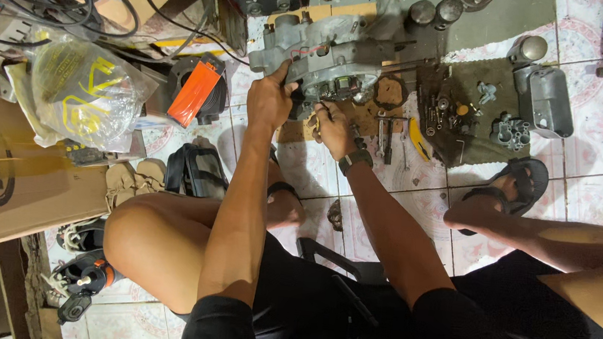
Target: The person cleans a metal engine cover with a yellow sponge, then places it aside. They pick up a screwdriver and use it to tighten or loosen screws on a disassembled engine block resting on a wooden board.
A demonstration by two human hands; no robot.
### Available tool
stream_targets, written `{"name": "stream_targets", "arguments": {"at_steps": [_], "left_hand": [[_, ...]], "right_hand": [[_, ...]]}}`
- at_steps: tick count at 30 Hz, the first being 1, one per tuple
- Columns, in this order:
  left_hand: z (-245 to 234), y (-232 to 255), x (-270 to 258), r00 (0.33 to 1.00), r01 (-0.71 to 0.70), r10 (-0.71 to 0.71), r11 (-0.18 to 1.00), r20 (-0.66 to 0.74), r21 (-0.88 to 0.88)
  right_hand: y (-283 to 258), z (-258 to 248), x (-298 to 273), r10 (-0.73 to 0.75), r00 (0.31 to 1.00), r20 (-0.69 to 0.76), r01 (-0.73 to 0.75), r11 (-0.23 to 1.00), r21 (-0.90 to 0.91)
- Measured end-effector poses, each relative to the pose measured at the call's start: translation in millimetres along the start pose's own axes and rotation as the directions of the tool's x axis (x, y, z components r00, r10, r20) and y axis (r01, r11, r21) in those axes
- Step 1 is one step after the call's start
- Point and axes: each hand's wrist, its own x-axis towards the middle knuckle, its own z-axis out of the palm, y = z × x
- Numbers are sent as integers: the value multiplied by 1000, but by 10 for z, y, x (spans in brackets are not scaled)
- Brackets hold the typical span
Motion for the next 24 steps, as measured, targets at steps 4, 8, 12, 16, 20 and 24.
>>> {"name": "stream_targets", "arguments": {"at_steps": [4, 8, 12, 16, 20, 24], "left_hand": [[15, -41, 31, 1000, -20, 20, 999, 4, 24], [96, -112, 91, 999, 41, -43, 996, 29, 75], [66, -33, 66, 996, 80, -84, 989, 29, 125], [77, 18, 76, 994, 100, -105, 985, 28, 143], [61, 18, 46, 990, 124, -133, 982, 53, 140], [73, -17, 43, 992, 104, -114, 985, 62, 140]], "right_hand": [[76, 18, 64, 13, 1000, -9, -13, 1000, 2], [-27, 19, 16, 30, 1000, -7, -30, 998, 53], [-57, 56, -25, 85, 995, -45, -73, 974, 214], [25, 77, 41, 99, 995, -15, -89, 946, 313], [-152, 51, -82, 82, 996, -35, -78, 993, 88], [112, 59, 184, 31, 999, -29, -34, 991, -129]]}}
